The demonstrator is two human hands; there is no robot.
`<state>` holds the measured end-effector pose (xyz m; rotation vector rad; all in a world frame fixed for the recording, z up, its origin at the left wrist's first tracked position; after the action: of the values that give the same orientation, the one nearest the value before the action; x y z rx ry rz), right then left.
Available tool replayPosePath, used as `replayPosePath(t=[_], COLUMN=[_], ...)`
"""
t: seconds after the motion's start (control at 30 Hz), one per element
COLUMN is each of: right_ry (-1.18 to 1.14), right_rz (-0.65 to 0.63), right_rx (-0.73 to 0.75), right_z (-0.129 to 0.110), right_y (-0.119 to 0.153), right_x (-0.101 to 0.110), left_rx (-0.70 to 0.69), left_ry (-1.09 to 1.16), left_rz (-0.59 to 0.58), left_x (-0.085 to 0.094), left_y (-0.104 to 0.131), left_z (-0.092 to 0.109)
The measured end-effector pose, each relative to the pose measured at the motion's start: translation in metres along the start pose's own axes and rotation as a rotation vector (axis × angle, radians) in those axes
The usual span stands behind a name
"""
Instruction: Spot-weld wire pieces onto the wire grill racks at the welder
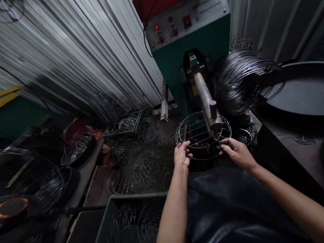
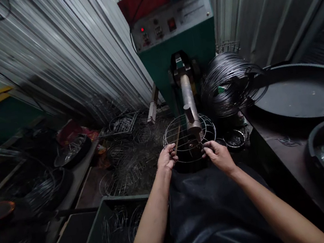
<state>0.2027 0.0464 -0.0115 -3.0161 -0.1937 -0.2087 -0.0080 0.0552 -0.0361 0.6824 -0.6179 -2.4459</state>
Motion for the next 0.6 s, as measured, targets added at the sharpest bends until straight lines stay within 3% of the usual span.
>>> replayPosePath(t=[0.37, 0.5, 0.57, 0.6], right_ry=[0.014, -0.020, 0.019, 0.082], right_rz=[-0.017, -0.025, -0.022, 0.005], right_rx=[-0.004, -0.008, 0.022, 0.041], right_z=[0.005, 0.006, 0.006, 0.007], right_y=[-0.010, 0.000, 0.015, 0.024], right_x=[-0.002, -0.007, 0.007, 0.024], left_rx=[0.039, 0.051, 0.098, 0.133], left_ry=[-0.057, -0.088, -0.149, -0.194], left_rz=[0.088, 0.076, 0.039, 0.033], left_x=[0.004, 0.006, 0.010, 0.014], left_y=[-0.009, -0.003, 0.000, 0.001], left_z=[-0.001, 0.000, 0.003, 0.006])
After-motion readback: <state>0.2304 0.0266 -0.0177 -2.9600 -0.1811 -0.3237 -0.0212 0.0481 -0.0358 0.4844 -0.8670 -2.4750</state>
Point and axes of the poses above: each hand's wrist, its own y-axis away from the middle knuckle, its own x-axis out of the back of the hand, z = x × y, the point moved 5 cm from there along -y, towards the middle knuckle, and after that the axes turned 1 degree about -y, right-handed, at the moved point
